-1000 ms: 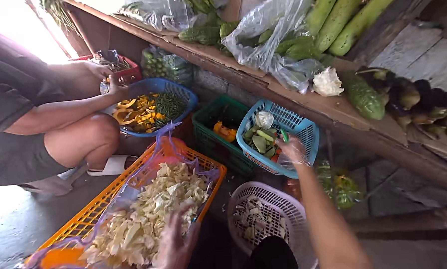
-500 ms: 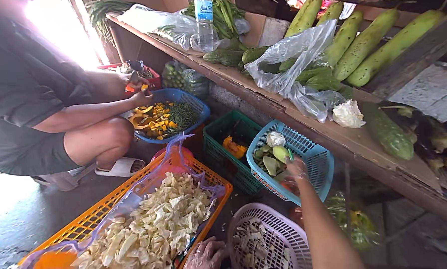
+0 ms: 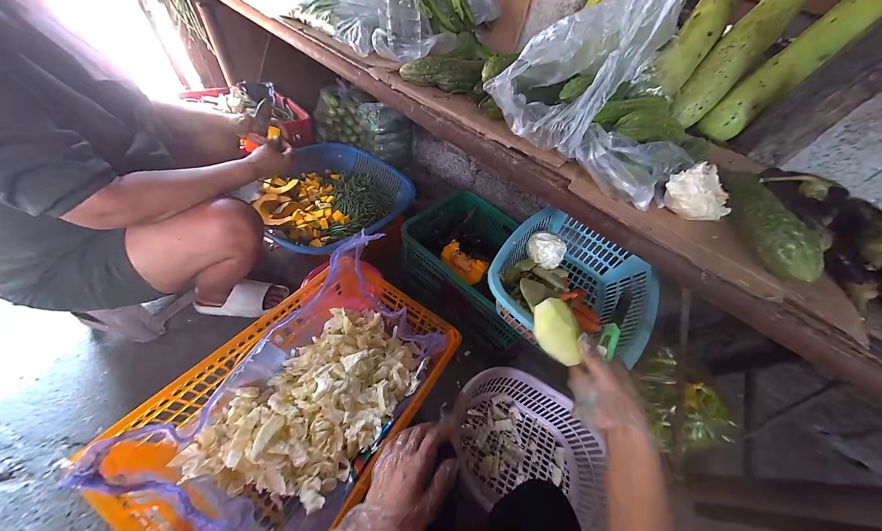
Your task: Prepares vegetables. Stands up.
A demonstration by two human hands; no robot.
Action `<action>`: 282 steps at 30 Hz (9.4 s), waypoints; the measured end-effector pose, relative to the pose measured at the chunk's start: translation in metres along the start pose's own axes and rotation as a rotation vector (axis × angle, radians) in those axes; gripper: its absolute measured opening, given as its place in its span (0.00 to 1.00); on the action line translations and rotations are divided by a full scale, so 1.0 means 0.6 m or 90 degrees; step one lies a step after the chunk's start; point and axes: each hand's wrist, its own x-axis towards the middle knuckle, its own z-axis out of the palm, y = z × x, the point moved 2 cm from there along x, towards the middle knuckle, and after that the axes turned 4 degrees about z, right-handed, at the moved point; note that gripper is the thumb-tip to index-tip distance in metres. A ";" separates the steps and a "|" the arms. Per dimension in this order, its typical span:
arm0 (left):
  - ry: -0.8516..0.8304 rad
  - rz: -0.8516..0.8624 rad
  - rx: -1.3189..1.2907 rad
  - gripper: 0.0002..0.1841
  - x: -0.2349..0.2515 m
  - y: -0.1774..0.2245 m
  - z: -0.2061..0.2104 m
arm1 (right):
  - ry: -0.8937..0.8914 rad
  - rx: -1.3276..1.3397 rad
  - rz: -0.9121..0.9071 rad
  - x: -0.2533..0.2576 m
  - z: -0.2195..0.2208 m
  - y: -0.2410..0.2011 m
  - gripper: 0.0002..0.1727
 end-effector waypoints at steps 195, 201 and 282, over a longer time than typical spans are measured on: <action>0.560 -0.249 -1.121 0.26 -0.051 -0.042 -0.214 | -0.372 -0.552 -0.311 -0.321 0.343 0.189 0.22; 0.551 -0.249 -1.038 0.26 -0.051 -0.033 -0.223 | -0.384 -0.525 -0.318 -0.319 0.350 0.192 0.20; 0.516 -0.042 -0.713 0.47 -0.067 -0.058 -0.236 | -0.301 -0.506 -0.430 -0.281 0.363 0.214 0.22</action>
